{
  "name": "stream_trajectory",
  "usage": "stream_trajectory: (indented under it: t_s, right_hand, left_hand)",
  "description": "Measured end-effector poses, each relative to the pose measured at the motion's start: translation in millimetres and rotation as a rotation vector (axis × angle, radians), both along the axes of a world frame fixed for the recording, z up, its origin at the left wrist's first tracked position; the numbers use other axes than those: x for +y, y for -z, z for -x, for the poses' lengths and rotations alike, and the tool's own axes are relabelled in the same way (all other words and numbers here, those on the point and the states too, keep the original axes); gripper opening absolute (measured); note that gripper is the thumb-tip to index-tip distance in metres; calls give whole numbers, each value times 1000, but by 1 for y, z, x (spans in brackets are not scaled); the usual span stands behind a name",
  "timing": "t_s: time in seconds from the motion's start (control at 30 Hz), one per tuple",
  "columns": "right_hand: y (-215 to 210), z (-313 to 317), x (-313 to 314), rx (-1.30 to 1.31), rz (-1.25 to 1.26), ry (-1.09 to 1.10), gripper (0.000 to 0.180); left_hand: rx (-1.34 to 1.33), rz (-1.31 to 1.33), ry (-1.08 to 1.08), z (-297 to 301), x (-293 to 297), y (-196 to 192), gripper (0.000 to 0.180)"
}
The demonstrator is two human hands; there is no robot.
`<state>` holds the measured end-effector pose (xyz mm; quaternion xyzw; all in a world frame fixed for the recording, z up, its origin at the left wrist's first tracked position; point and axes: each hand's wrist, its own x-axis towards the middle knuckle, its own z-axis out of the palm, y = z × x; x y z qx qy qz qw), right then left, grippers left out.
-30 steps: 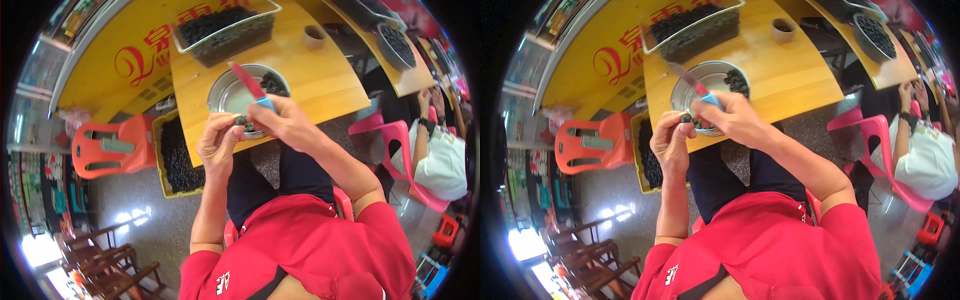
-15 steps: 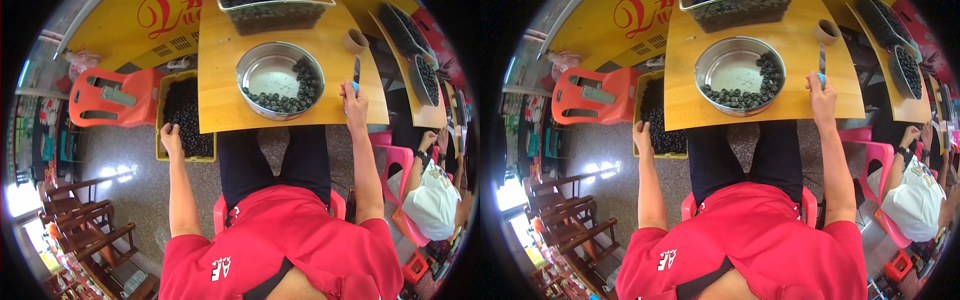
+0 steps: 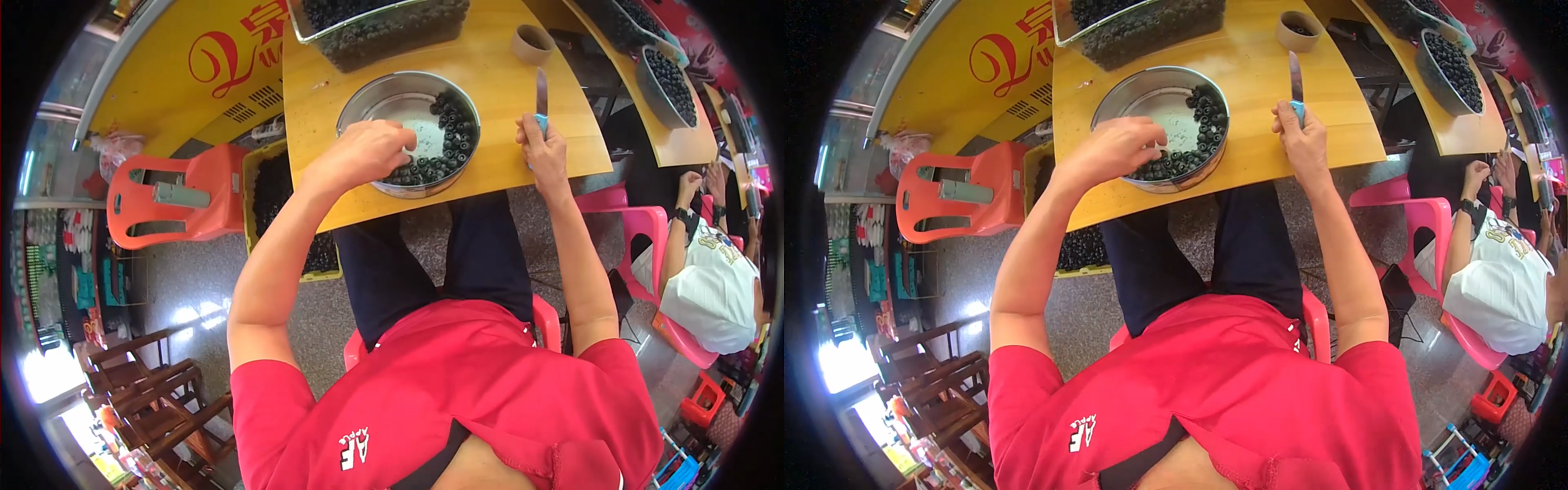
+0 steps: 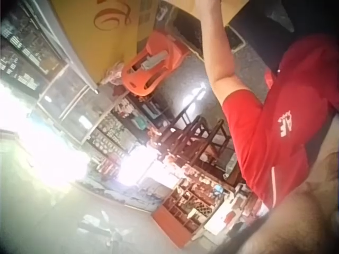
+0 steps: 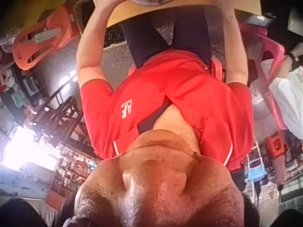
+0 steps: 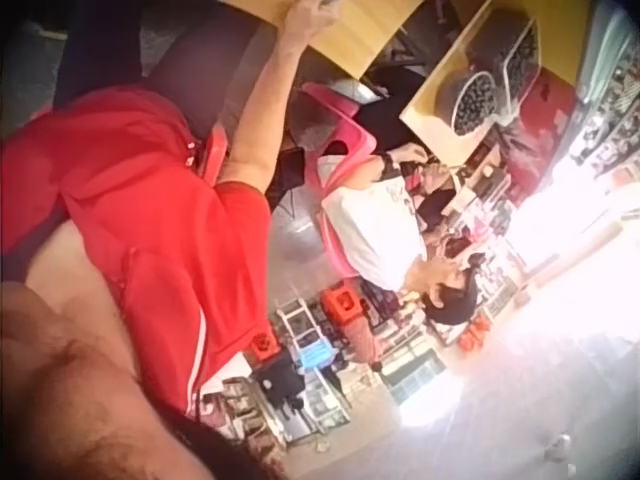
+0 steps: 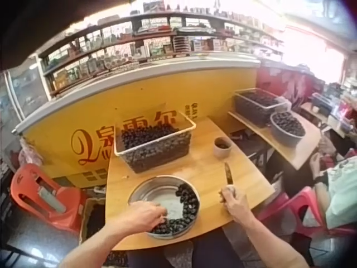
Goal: Removing pits from small dark fruits using a small knife.
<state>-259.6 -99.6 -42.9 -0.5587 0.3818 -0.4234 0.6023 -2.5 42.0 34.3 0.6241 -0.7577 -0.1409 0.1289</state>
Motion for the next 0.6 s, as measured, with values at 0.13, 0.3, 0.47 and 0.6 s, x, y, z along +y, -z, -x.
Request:
stream_trajectory:
  t_s: [0.13, 0.3, 0.47, 0.6]
  right_hand:
    - [3, 4, -2, -8, 12, -28, 23]
    - [3, 2, -3, -16, 45, -40, 23]
    - [-5, 5, -2, 19, 26, -35, 26]
    - [-33, 0, 16, 77, 162, -3, 22]
  left_hand:
    - [-178, -118, -4, 6, -16, 5, 12]
    - [-99, 45, -8, 6, -20, 23, 11]
    - [340, -75, -153, 7, -23, 9, 21]
    - [1091, -69, -222, 9, -8, 2, 19]
